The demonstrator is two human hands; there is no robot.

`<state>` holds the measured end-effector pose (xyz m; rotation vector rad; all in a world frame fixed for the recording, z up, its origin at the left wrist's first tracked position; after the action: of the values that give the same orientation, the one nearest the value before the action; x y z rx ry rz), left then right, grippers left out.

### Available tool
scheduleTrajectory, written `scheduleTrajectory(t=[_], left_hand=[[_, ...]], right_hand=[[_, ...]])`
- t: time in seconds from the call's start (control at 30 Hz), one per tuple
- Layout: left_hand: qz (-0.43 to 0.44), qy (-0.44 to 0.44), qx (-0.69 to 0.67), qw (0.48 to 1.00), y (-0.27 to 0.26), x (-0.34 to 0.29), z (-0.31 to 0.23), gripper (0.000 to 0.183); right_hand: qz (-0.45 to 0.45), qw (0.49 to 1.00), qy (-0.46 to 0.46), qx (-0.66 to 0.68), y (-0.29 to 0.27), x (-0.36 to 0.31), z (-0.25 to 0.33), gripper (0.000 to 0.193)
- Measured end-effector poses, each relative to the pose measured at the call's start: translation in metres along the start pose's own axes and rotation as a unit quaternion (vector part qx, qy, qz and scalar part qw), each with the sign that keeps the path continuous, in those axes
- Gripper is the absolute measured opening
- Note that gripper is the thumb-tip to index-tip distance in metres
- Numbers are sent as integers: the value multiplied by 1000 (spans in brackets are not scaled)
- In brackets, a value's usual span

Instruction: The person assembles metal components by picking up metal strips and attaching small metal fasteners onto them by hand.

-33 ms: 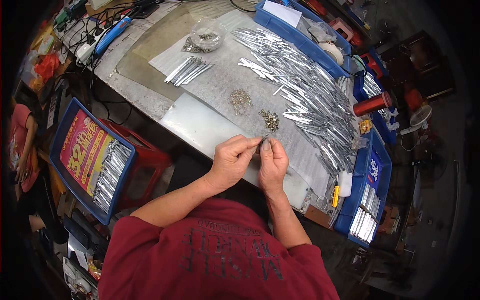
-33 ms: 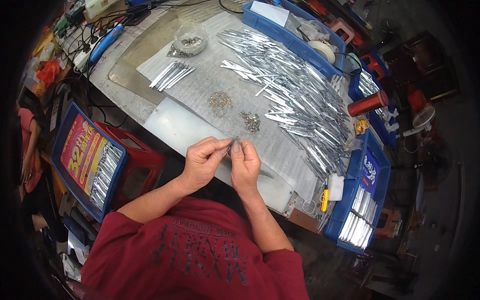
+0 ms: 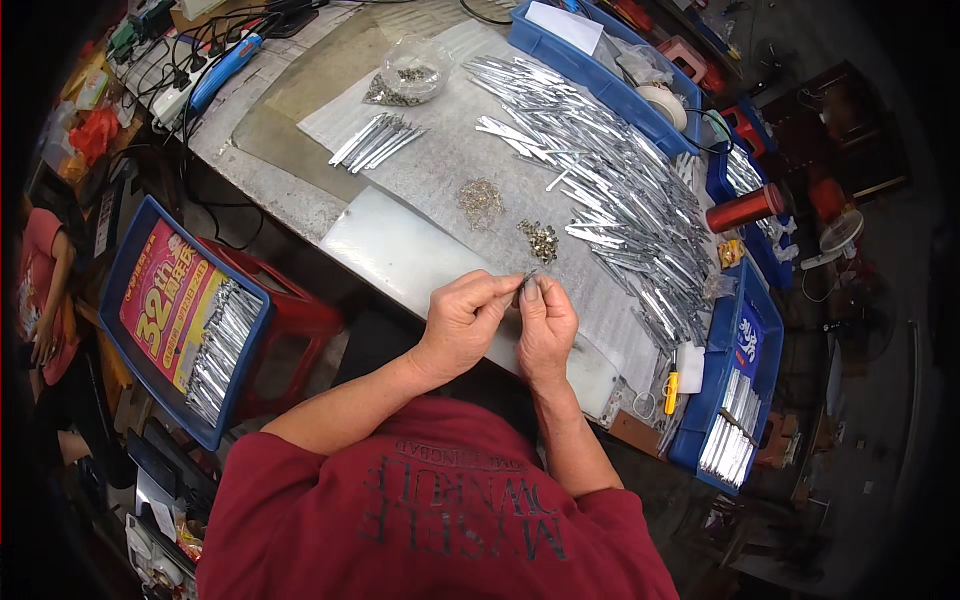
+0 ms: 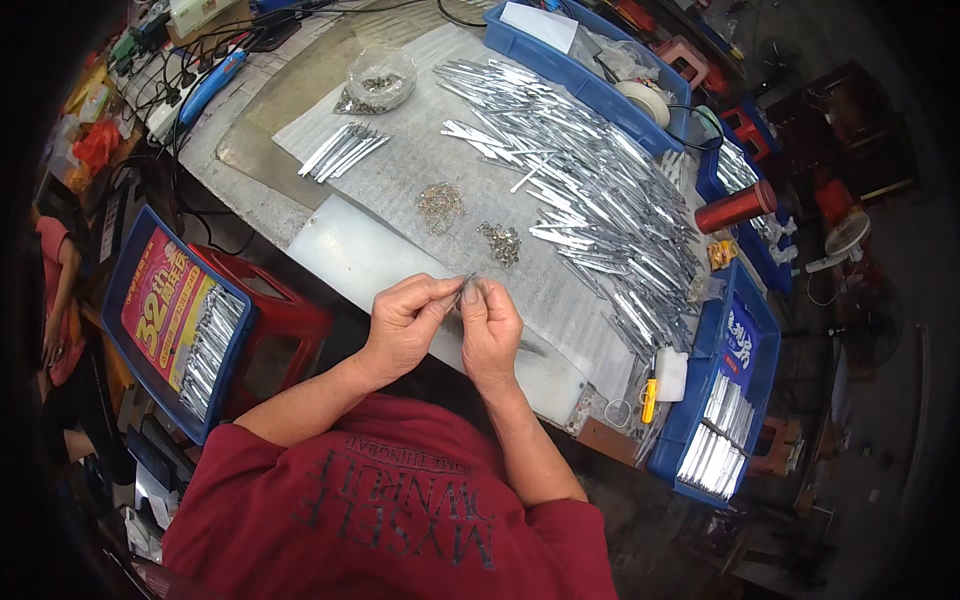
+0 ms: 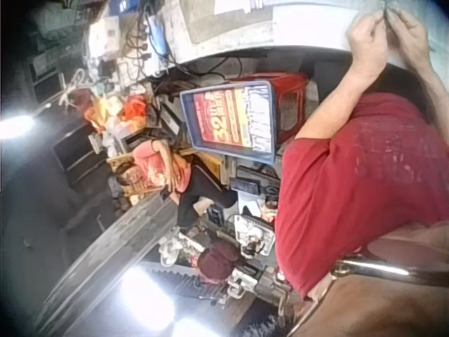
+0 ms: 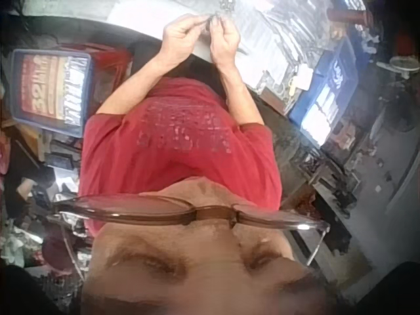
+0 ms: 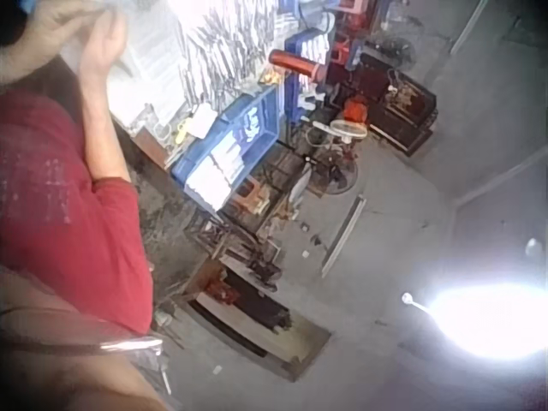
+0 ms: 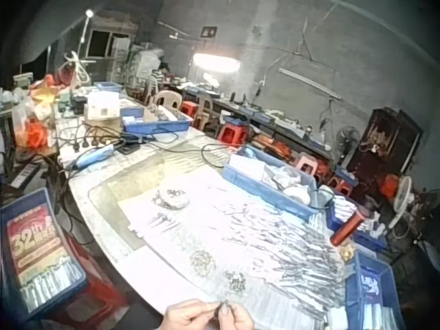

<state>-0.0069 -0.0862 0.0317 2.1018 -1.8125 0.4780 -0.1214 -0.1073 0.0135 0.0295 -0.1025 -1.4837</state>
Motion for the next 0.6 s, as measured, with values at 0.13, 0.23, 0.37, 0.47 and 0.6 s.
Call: scheduleTrajectory(t=[0.13,0.23,0.37,0.47,0.6], left_hand=[[-2,-12,-22,1000,0,0,3,18],[-3,-10,-22,1000,0,2,7,18],[-11,0,-18,1000,0,2,6,18],[-3,14,-6,1000,1,3,1,19],[-11,-12,-43,999,1,3,8,19]], right_hand=[[32,999,11,31,-3,5,-9,15],[-4,999,3,34,-5,9,-5,15],[-14,999,4,32,-9,10,-6,15],[-5,998,16,59,-8,10,-9,17],[-23,998,-30,-57,-5,8,2,20]])
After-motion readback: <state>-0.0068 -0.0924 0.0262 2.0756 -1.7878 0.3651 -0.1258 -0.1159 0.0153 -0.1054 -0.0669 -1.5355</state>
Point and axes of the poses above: each hand's wrist, its own x-axis towards the middle knuckle, its own y-axis out of the palm, z = x × y, the point moved 10 cm from there along x, towards the middle knuckle, and after that the axes turned 5 degrees about y, right-handed, at the moved point
